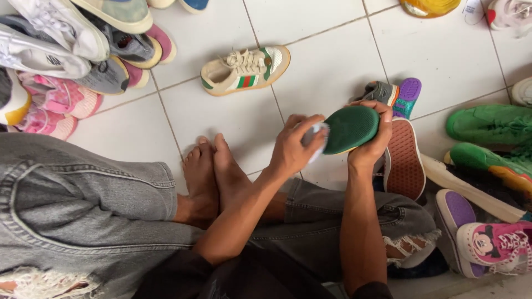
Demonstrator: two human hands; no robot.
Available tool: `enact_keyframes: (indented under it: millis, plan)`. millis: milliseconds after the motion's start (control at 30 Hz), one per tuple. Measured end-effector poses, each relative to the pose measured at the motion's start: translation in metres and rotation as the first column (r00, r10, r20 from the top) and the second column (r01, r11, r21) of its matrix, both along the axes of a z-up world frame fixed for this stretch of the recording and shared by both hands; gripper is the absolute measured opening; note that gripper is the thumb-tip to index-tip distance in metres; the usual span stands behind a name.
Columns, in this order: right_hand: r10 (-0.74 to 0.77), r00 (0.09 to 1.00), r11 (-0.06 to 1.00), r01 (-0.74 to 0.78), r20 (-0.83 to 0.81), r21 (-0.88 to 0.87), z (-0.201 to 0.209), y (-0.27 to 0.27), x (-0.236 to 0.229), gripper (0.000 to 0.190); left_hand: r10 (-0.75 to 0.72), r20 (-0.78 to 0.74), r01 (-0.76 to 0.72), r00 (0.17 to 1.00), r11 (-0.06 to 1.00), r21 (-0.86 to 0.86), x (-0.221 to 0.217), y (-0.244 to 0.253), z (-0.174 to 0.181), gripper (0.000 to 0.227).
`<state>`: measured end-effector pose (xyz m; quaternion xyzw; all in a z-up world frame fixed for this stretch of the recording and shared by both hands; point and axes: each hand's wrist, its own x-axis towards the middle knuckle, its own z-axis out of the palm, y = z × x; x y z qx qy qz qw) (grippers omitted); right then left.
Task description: The person sits on the floor and scrubs a white sneaker with green and red stripes using a white brush. They then place the shoe down and pick up a pair of white sneakers, briefly handling them before the clip ends.
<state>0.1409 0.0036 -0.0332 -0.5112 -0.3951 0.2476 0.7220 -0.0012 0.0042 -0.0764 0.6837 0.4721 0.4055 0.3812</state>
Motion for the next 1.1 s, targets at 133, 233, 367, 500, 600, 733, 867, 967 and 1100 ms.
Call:
enact_keyframes:
  millis: [133,233,367,500,600,733,867,967,1100]
  plan:
    - [0.009,0.998,1.0,-0.008,0.062,-0.015,0.007,-0.002,-0.004,0.051,0.019,-0.002,-0.019,1.0,0.994,-0.104,-0.001,-0.003,0.02,0.032]
    - [0.009,0.993,1.0,-0.006,0.117,-0.019,0.009,-0.005,-0.009,0.052,0.017,0.121,-0.014,0.993,1.0,-0.027,0.01,-0.006,0.062,0.035]
    - [0.015,0.983,1.0,-0.01,0.183,-0.026,0.011,-0.011,-0.012,0.051,0.012,0.046,-0.013,0.999,0.999,0.034,0.004,0.0,0.034,0.035]
    - [0.032,0.982,0.999,-0.026,0.188,-0.034,0.016,-0.009,-0.014,0.05,0.058,0.044,-0.059,0.997,0.998,0.008,-0.005,0.002,0.043,0.036]
    - [0.025,0.977,0.999,-0.018,0.212,-0.035,0.014,-0.013,-0.019,0.049,-0.003,0.126,-0.01,0.992,0.994,0.109,0.006,-0.007,0.09,0.036]
    - [0.025,0.971,0.999,-0.017,0.239,-0.038,0.008,-0.014,-0.016,0.055,0.027,0.134,-0.043,0.991,0.992,0.117,0.001,0.007,0.054,0.035]
    - [0.058,0.97,0.997,-0.046,0.237,-0.057,0.011,-0.017,-0.015,0.051,0.064,0.169,-0.083,0.983,0.99,0.11,0.004,0.002,0.076,0.034]
    - [0.056,0.957,0.995,-0.029,0.285,-0.098,0.007,-0.025,-0.016,0.049,0.031,0.138,-0.055,0.99,0.984,0.172,0.008,-0.004,0.092,0.04]
    - [0.077,0.954,0.993,-0.048,0.29,-0.106,0.013,-0.022,-0.016,0.055,0.069,0.176,-0.101,0.982,0.979,0.179,0.002,0.01,0.067,0.036]
